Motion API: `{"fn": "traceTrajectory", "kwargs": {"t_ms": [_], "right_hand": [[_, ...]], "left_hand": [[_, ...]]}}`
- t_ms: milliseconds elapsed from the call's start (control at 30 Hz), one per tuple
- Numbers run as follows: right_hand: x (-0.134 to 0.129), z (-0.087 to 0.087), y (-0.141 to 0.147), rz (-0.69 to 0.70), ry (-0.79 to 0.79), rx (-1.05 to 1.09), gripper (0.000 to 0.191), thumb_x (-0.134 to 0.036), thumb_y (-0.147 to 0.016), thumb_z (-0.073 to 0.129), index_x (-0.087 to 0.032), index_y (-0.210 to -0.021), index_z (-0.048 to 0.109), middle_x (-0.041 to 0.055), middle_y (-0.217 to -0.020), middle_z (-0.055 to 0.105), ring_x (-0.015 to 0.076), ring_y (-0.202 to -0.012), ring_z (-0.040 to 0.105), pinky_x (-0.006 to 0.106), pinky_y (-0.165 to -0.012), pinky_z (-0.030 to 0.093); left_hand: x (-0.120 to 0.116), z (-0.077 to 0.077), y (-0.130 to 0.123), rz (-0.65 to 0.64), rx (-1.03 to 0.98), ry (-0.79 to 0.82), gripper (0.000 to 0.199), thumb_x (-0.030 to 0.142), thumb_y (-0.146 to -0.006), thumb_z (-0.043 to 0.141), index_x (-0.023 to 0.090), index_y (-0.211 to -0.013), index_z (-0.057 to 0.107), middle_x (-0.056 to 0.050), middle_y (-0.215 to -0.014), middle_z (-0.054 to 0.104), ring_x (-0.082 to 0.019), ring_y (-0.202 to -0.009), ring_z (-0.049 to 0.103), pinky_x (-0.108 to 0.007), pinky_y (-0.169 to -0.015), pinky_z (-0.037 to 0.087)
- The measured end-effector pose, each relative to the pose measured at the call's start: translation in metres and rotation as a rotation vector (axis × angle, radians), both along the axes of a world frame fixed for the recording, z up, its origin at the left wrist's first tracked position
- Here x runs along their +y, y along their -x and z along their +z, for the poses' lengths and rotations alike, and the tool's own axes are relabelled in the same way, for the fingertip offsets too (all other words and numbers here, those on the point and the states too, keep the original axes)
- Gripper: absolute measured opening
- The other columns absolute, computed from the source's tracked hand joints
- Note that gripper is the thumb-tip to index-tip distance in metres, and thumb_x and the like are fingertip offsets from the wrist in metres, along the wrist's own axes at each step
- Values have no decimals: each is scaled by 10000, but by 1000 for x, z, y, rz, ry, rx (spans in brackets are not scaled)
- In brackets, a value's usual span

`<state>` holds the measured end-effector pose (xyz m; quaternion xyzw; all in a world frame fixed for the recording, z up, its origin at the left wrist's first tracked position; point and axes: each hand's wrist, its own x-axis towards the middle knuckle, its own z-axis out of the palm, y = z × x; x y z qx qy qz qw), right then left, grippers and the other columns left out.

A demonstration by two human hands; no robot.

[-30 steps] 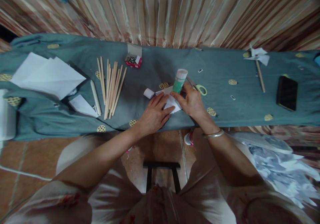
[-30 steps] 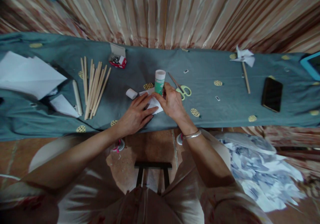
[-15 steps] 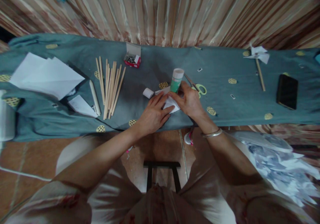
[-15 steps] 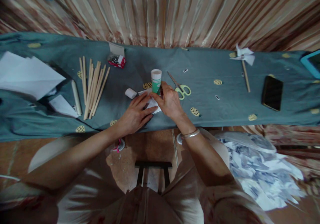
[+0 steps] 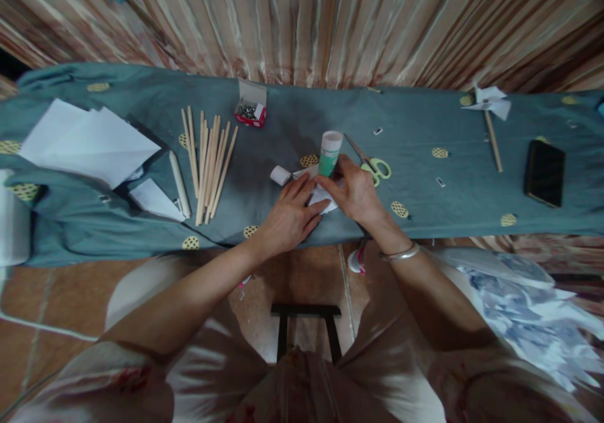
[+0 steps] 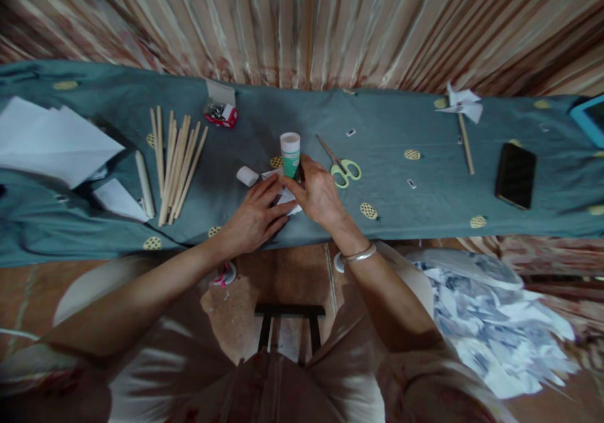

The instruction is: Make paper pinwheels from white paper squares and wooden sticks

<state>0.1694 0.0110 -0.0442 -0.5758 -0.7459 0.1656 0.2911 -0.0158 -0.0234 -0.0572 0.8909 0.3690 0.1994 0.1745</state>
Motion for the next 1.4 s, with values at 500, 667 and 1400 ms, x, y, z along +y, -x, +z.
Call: {"fn": "traceTrajectory", "kwargs": {"t_ms": [500, 667, 1400], "right_hand": [[-8, 1, -1, 36, -49, 7, 482, -680, -911, 485, -207, -943, 569, 47, -751, 654, 209, -693, 623, 309, -634, 476], [-10, 2, -2, 43, -27, 11, 488, -687, -913, 470, -209, -936, 565, 52, -755, 649, 214, -694, 618, 318, -638, 475], [-10, 2, -16, 10, -24, -44, 486, -680, -914, 475, -209, -967, 583, 49, -744, 646, 214, -676, 601, 320, -629, 454]], "left_hand": [[0, -1, 1, -9, -11, 1, 323, 247, -960, 538, 234, -1262, 653, -120, -1505, 474, -354, -1484, 302, -621, -1169, 323], [0, -1, 1, -14, 6, -4, 332, 250, -965, 529, 203, -1270, 655, -149, -1504, 468, -366, -1486, 292, -606, -1179, 310], [0, -1, 1, 2, 2, -3, 319, 269, -962, 544, 224, -1255, 660, -135, -1526, 455, -363, -1478, 306, -629, -1158, 323]]}}
